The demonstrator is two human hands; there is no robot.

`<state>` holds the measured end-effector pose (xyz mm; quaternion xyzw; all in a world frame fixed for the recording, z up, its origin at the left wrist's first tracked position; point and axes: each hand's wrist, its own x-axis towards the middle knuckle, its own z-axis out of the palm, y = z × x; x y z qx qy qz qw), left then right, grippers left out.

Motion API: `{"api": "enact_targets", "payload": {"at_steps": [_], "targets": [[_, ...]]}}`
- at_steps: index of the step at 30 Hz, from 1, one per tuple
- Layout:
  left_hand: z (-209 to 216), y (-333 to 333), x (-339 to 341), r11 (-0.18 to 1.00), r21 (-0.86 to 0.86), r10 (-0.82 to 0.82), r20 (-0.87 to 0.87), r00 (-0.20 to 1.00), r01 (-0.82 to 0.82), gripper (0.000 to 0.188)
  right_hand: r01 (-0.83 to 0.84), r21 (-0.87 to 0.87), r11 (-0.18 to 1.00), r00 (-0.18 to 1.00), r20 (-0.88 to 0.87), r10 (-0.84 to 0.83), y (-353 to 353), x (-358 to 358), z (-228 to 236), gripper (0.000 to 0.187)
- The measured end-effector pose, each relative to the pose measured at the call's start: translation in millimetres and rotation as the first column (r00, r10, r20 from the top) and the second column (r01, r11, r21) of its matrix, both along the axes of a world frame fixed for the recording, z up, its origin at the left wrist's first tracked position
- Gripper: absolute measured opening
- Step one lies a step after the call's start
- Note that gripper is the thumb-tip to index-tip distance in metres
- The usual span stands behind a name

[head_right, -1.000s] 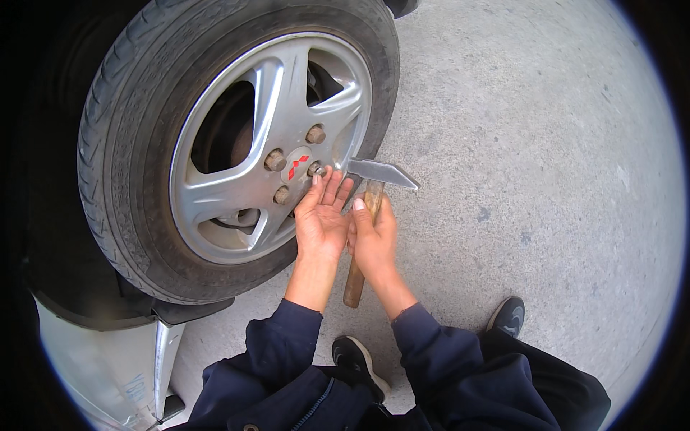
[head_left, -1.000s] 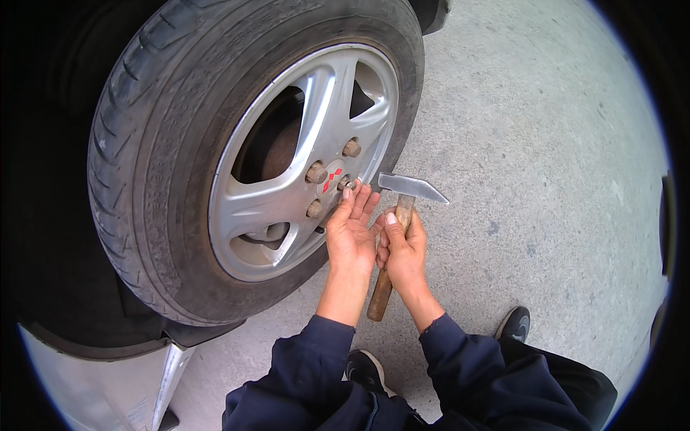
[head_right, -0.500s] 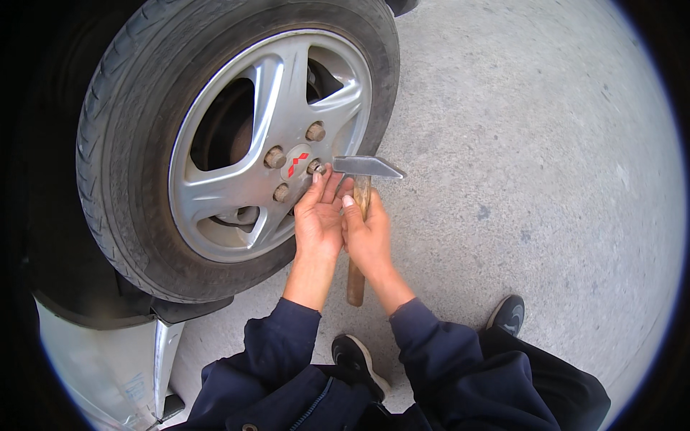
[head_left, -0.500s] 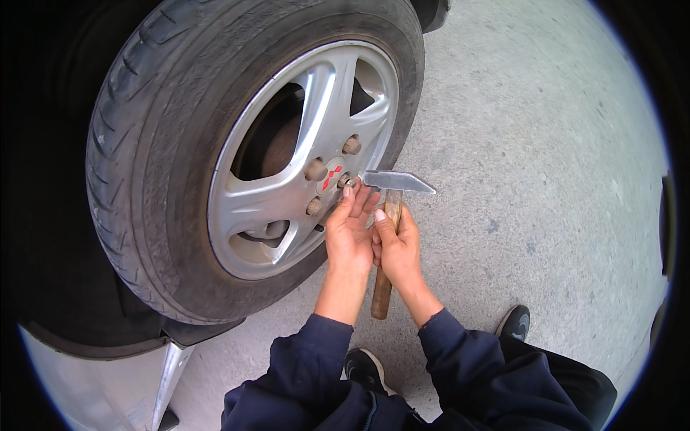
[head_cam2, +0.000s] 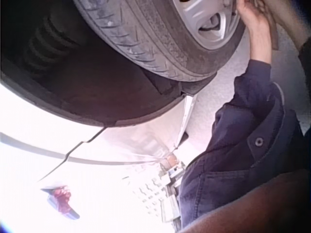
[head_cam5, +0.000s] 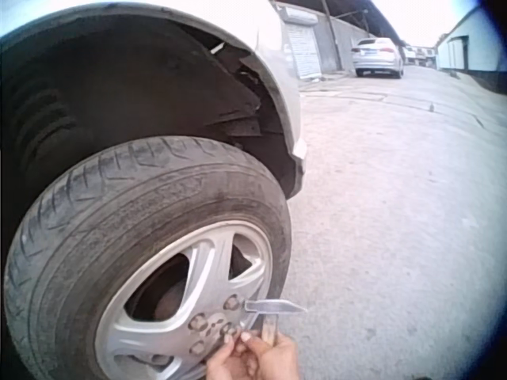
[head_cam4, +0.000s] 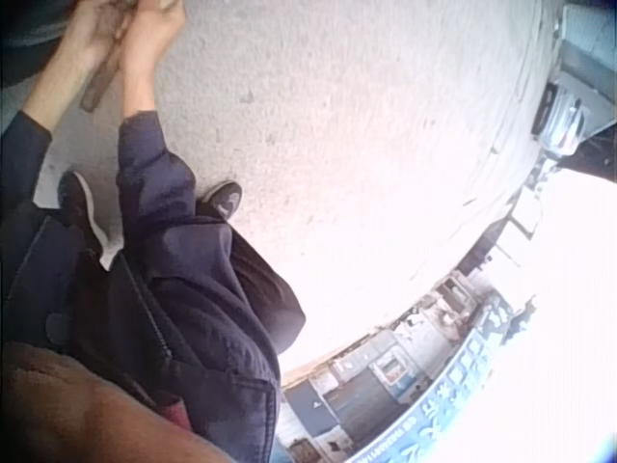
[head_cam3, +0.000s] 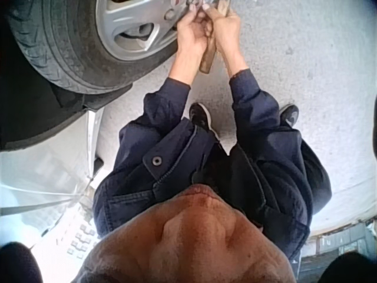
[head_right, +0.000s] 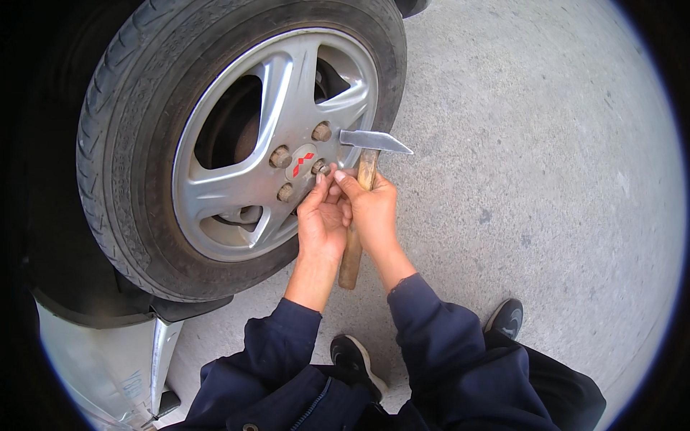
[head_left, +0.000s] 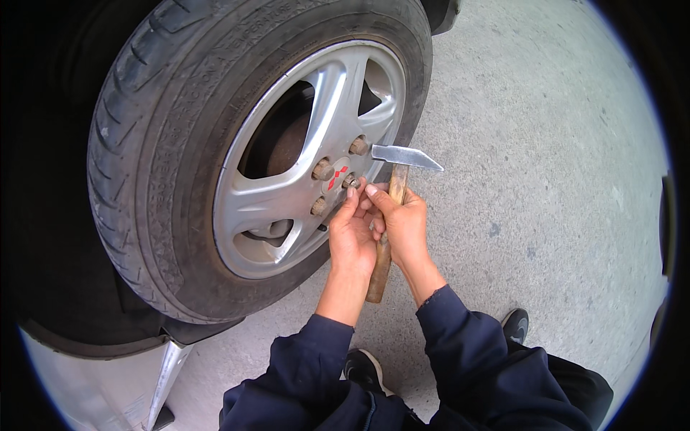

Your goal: The person uses a hammer to strike and loosen lug nuts on a car wheel. They repeatedly tap each nut and attempt to turn them by hand, working around the wheel in sequence.

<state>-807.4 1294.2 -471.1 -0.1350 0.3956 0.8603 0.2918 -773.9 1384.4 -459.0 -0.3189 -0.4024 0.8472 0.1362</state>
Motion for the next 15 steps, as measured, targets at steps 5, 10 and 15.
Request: {"api": "enact_targets", "payload": {"at_steps": [5,10,15], "targets": [[2,1,-1,1.000,0.001,0.031,0.049,0.998,-0.031,0.037,0.008,-0.099,0.995,1.000,0.005,-0.007,0,-5,-4,0.015],[-3,-3,-5,1.000,-0.014,0.002,0.040,0.999,-0.001,0.035,0.011,-0.061,0.998,0.998,0.058,-0.008,-3,-10,-7,0.019],[-8,-5,-8,0.999,-0.011,-0.030,0.054,0.998,0.031,0.036,0.042,-0.018,0.999,0.997,0.065,-0.041,-6,-13,-13,0.026]]}}
